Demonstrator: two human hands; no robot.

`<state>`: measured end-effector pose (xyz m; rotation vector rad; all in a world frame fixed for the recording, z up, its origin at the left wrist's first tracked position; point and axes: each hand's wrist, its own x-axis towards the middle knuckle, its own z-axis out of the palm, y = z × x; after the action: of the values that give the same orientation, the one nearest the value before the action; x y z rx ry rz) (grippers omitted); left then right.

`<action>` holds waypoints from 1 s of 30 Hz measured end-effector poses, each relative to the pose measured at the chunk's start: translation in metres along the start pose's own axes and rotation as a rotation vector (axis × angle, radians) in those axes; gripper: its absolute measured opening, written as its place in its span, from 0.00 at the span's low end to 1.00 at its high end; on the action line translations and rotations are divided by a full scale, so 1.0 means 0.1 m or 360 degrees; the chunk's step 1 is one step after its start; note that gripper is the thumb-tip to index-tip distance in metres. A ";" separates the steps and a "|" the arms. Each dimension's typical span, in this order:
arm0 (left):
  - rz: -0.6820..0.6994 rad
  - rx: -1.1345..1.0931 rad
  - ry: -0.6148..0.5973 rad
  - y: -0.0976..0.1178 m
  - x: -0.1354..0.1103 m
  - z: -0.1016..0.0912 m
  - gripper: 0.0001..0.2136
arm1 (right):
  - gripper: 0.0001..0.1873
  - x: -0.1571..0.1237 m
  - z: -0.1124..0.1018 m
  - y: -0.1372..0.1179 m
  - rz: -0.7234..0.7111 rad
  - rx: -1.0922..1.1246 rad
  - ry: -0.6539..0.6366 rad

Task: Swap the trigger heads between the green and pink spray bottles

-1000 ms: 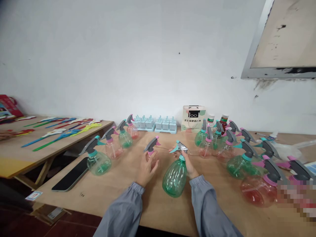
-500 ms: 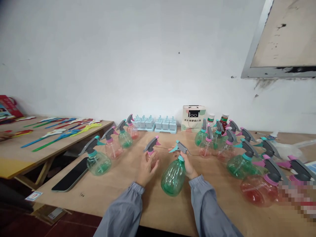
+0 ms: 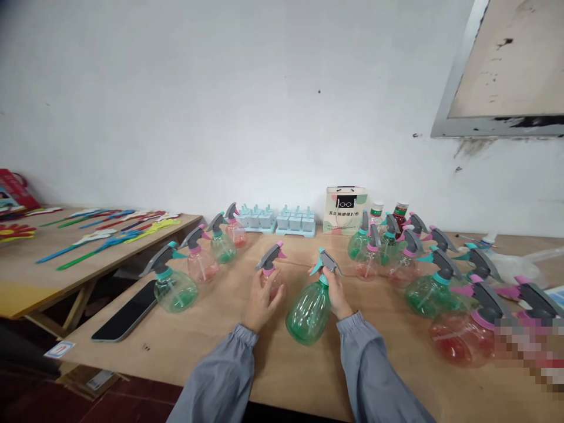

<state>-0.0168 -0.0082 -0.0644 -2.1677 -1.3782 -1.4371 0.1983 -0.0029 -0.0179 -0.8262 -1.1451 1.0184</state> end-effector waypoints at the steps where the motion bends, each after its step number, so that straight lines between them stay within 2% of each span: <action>1: 0.0003 -0.0003 -0.0004 0.00 0.00 0.00 0.22 | 0.25 0.00 -0.01 -0.01 0.0006 -0.0021 -0.0030; 4: 0.0000 -0.0003 -0.0025 0.00 0.00 0.00 0.22 | 0.27 -0.02 -0.05 -0.06 0.0025 -0.0115 -0.0193; 6: -0.0015 0.0006 -0.0032 0.01 0.00 0.00 0.22 | 0.27 -0.04 -0.10 -0.08 0.0010 -0.0161 -0.0146; 10: -0.0047 0.0010 -0.0042 0.00 0.00 0.01 0.21 | 0.26 -0.09 -0.35 -0.17 -0.0137 -0.0286 0.0196; 13: -0.0050 -0.0008 -0.0041 -0.01 -0.01 0.02 0.20 | 0.25 -0.14 -0.69 -0.26 -0.0289 -0.0550 0.0557; 16: -0.0059 -0.0019 -0.0043 -0.02 -0.01 0.03 0.20 | 0.25 -0.16 -1.04 -0.32 -0.0349 -0.0718 0.0898; 20: -0.0051 -0.0027 -0.0057 -0.02 -0.01 0.02 0.20 | 0.26 -0.12 -1.36 -0.36 -0.0446 -0.0945 0.1065; 23: -0.0040 -0.0025 -0.0059 -0.01 0.00 0.00 0.20 | 0.28 -0.04 -1.43 -0.35 -0.0487 -0.1086 0.1117; 30: -0.0032 -0.0023 -0.0055 -0.01 -0.01 0.00 0.20 | 0.32 0.17 -1.36 -0.22 -0.0568 -0.1244 0.1141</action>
<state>-0.0175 -0.0084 -0.0649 -2.2034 -1.4095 -1.4274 0.3371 0.0033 -0.0237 -1.3891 -0.9833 -0.0904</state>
